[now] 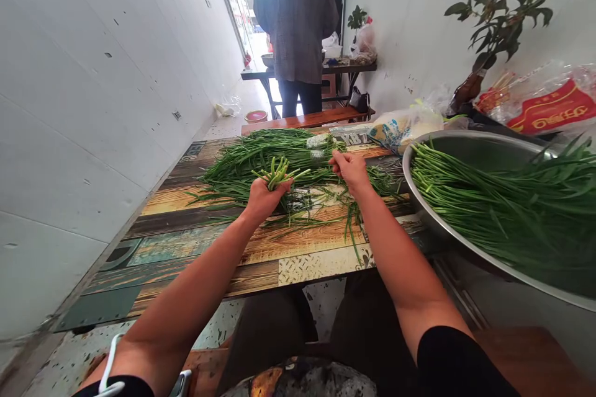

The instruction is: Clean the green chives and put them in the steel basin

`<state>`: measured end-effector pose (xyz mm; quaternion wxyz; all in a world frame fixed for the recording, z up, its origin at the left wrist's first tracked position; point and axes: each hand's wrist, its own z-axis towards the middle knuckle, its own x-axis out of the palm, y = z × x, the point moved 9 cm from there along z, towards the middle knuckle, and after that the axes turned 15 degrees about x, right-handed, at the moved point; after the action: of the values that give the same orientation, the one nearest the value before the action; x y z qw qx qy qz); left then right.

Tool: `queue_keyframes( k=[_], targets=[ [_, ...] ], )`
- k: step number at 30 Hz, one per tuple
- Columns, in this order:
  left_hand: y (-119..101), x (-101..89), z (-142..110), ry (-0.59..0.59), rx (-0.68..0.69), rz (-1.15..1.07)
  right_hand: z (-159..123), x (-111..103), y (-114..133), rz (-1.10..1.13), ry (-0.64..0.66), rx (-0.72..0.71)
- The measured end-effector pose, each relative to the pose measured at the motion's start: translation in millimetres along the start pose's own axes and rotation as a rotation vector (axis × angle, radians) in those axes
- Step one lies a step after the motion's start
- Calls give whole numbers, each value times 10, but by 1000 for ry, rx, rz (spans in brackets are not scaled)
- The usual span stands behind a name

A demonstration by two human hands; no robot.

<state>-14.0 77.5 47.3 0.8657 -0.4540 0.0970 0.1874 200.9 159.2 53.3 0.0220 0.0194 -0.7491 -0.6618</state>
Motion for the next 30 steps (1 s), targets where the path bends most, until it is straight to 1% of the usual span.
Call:
queue_keyframes(
  k=[1, 4, 6, 7, 9, 11, 12, 14, 15, 17, 19, 21, 23, 27, 30],
  targets=[
    [1, 11, 0, 9, 6, 2, -33, 59, 33, -47, 38, -40],
    [7, 31, 0, 27, 16, 15, -254, 419, 125, -224, 270, -208],
    [18, 34, -2, 27, 7, 17, -366, 578, 119, -298, 329, -264],
    [22, 38, -4, 32, 2, 18, -372, 600, 97, -292, 320, -252],
    [26, 44, -7, 43, -5, 31, -302, 545, 29, -204, 260, -166],
    [24, 52, -10, 57, -4, 42, -197, 414, -29, -81, 186, -74],
    [21, 55, -11, 63, 0, 46, -154, 337, -34, -35, 143, -53],
    [18, 59, -12, 73, 7, 54, -111, 215, 3, -13, 77, -65],
    [18, 61, -12, 76, 10, 57, -116, 197, 39, -44, 69, -94],
    [23, 63, -13, 78, 8, 56, -180, 276, 109, -164, 126, -175],
    [28, 57, -12, 69, -1, 45, -289, 445, 131, -292, 241, -247],
    [25, 52, -10, 60, -12, 31, -374, 566, 111, -343, 318, -267],
    [13, 51, -6, 54, -20, 13, -390, 598, 74, -294, 334, -223],
    [-10, 68, -3, 61, -24, -16, -316, 550, -36, -119, 296, -60],
    [-39, 77, 2, 70, -3, -17, -284, 531, -72, -36, 275, -10]
  ],
)
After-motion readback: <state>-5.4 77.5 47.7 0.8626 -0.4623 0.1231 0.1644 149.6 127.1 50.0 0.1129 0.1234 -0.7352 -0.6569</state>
